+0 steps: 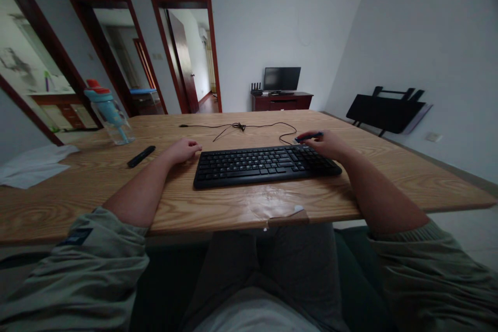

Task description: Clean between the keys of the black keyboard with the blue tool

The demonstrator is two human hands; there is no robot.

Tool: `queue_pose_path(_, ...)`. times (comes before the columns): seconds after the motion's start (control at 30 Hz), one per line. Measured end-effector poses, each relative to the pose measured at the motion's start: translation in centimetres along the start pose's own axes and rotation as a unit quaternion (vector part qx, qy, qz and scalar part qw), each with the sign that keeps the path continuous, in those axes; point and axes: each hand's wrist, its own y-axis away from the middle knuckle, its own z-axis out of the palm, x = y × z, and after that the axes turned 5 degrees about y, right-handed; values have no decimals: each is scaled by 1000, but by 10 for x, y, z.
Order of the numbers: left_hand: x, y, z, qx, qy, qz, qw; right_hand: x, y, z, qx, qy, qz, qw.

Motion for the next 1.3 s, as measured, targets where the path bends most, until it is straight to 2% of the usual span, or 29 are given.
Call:
queue_pose_path(0.1, 1, 0, -1, 5, -12, 0, 1000, -5, -1, 0, 5, -12, -10, 1000)
queue_pose_path(0.2, -6, -6, -1, 9, -24, 8, 1000, -28, -2, -4, -11, -37, -33, 999)
queue_pose_path(0.27, -10, -10, 0, 20, -29, 36, 999, -55, -1, -8, -28, -42, -73, 996)
queue_pose_path(0.4, -8, -10, 1, 65, 20, 129, 989, -128, -5, -6, -59, -19, -159, 985)
queue_pose_path(0.47, -2, -6, 1, 80, 43, 160, 983, -164, -17, 8, -76, -43, -214, 973)
queue_pose_path(0.57, 6, -1, -1, 79, 60, 192, 976, -208, -46, 44, -126, -88, -268, 951)
queue_pose_path(0.7, 4, -1, -5, 81, 82, 220, 969, -241, -79, 94, -162, -89, -240, 953)
queue_pose_path(0.8, -1, -3, -7, 86, 70, 202, 973, -254, -82, 114, -177, -53, -190, 964)
queue_pose_path(0.9, -4, -4, -7, 70, 44, 179, 980, -258, -73, 119, -174, -39, -164, 970)
queue_pose_path(1.1, -4, -3, -5, -12, 57, 199, 978, -250, -66, 122, -145, -16, -183, 972)
queue_pose_path(1.3, -5, -2, -4, -30, 38, 190, 981, -237, -74, 134, -102, -41, -213, 971)
